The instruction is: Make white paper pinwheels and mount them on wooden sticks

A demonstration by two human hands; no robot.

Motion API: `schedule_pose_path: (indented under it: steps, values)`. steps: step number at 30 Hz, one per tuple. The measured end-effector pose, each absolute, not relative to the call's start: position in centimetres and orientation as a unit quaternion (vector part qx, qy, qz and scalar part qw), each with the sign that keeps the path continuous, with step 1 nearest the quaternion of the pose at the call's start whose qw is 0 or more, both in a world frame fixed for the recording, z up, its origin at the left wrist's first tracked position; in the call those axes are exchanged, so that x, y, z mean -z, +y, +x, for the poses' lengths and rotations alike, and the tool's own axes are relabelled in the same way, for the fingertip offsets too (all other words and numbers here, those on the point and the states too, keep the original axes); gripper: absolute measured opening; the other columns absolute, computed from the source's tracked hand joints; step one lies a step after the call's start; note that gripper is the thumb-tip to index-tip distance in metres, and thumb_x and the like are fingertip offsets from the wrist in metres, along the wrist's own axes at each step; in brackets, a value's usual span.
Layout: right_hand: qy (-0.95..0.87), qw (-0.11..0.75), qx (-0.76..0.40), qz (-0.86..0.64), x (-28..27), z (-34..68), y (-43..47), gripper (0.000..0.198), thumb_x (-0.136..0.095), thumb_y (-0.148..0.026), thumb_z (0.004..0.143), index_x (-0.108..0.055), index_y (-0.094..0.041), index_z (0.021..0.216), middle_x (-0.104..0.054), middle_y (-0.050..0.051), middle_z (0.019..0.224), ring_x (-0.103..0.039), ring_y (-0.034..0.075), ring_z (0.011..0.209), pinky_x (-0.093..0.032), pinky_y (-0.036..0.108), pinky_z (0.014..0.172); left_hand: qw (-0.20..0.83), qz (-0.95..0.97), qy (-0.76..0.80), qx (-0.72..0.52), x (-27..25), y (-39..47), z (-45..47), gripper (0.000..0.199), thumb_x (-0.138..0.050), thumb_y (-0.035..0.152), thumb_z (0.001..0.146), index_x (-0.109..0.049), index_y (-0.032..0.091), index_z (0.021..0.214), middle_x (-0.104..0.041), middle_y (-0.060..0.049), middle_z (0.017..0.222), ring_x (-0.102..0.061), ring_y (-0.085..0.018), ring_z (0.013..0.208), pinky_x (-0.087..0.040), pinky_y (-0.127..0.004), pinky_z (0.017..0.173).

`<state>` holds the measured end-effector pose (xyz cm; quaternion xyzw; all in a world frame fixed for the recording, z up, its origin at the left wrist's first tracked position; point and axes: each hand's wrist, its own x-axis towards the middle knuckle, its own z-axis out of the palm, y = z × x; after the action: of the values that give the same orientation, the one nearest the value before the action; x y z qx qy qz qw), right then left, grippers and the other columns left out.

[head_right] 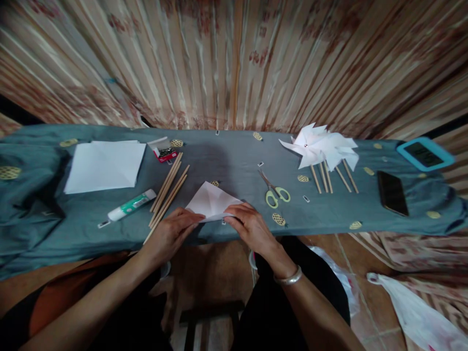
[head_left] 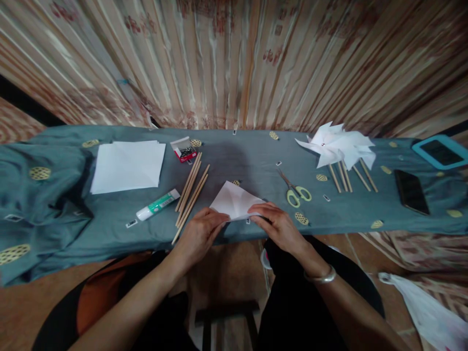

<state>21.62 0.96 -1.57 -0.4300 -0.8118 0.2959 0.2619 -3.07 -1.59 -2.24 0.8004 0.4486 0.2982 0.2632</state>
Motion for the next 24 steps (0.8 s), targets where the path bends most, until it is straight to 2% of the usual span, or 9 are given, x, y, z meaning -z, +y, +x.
schedule_pose_path:
  steps: [4,8,13,24]
  values:
    - [-0.787,0.294,-0.313,-0.444,2.2,21.7,1.1,0.02,-0.055,-0.033,0.096,-0.071,-0.022,0.102,-0.074,0.006,0.104,-0.065,0.021,0.103,-0.047,0.039,0.097,0.283,0.781,0.472,-0.295,2.2,-1.6,-3.0,0.027,-0.048,0.024,0.098,-0.072,0.015,0.106,-0.074,-0.008,0.094,-0.065,-0.019,0.092,-0.055,-0.03,0.083]
    - [-0.749,0.303,-0.338,-0.483,2.5,21.8,1.3,0.023,-0.059,-0.039,0.093,-0.074,-0.022,0.096,-0.073,0.004,0.091,-0.066,0.02,0.087,-0.051,0.033,0.082,0.291,0.77,0.49,-0.285,2.1,-1.7,-3.0,0.027,-0.047,0.023,0.098,-0.072,0.016,0.105,-0.073,-0.007,0.091,-0.065,-0.02,0.091,-0.054,-0.031,0.083]
    - [-0.737,0.284,-0.345,-0.507,2.1,21.5,1.4,0.03,-0.059,-0.046,0.091,-0.075,-0.022,0.085,-0.068,0.001,0.076,-0.062,0.016,0.071,-0.048,0.028,0.069,0.283,0.768,0.502,-0.279,2.2,-1.9,-3.1,0.027,-0.045,0.024,0.098,-0.071,0.017,0.099,-0.072,-0.007,0.091,-0.066,-0.02,0.09,-0.053,-0.031,0.082]
    - [-0.731,0.252,-0.306,-0.556,1.7,20.6,1.4,0.037,-0.055,-0.052,0.091,-0.068,-0.021,0.078,-0.067,0.0,0.072,-0.06,0.016,0.067,-0.044,0.025,0.064,0.233,0.758,0.54,-0.282,2.4,-1.8,-3.6,0.021,-0.053,0.026,0.095,-0.072,0.017,0.093,-0.074,-0.006,0.086,-0.07,-0.019,0.08,-0.054,-0.029,0.076]
